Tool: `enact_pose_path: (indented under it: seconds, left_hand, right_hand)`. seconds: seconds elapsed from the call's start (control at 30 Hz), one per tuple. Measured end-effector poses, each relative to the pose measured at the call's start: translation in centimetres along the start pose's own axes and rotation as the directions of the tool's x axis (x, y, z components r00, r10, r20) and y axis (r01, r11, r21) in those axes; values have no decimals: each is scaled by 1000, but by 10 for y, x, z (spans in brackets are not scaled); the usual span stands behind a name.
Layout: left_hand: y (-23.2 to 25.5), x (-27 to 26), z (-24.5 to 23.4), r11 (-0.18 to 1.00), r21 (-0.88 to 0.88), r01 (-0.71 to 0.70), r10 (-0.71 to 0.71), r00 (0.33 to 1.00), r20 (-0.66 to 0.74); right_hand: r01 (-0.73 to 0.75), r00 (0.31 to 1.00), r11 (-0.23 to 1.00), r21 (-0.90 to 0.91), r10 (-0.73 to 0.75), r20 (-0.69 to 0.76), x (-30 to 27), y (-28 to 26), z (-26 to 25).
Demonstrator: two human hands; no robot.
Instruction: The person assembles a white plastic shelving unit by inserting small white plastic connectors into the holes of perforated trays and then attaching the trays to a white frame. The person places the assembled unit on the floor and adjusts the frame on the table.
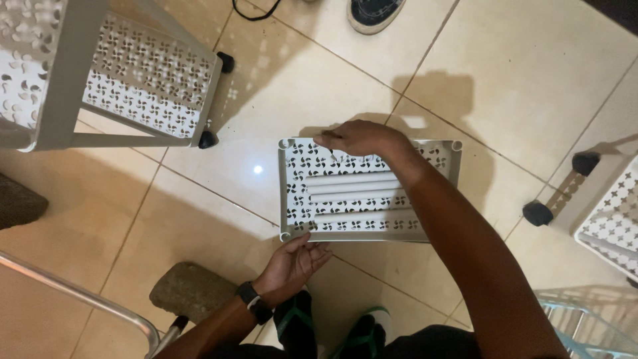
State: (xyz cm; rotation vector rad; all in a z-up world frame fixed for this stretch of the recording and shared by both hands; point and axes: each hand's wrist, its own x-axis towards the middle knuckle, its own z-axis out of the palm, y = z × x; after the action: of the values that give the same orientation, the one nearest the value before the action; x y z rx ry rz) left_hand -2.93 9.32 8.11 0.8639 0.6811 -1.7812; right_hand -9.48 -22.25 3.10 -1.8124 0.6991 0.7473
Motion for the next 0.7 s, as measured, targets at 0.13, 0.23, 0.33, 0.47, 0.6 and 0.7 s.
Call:
enact_pose_path:
  seconds: [0.13,0.23,0.33,0.47,0.6,0.7]
  left_hand:
    - [-1,-7,-3,999,30,25,-24,999,-29]
    - [4,-8,-5,991,129,30,-19,996,-81]
    - [7,-10,-6,977,210,22,-8,998,-66]
    - [13,-10,-6,942,332,52,-38,998,-49]
    - [24,-19,-2,862,467,196,-167,980,-104]
    - [49,-34,9,562,715,416,-253,910,-330]
  right_hand:
    - [-31,999,997,-75,29,-31,3,-1,10]
    - [-55,997,988,-147,47,-57,4,-5,13]
    - [-103,994,980,-172,94,-59,2,-10,17]
    - [-103,990,985,-137,88,-112,-7,-11,15]
    - [-66,978,992,-109,43,-202,-20,-12,14]
    - [-89,968,991,-101,63,-241,-33,-14,11]
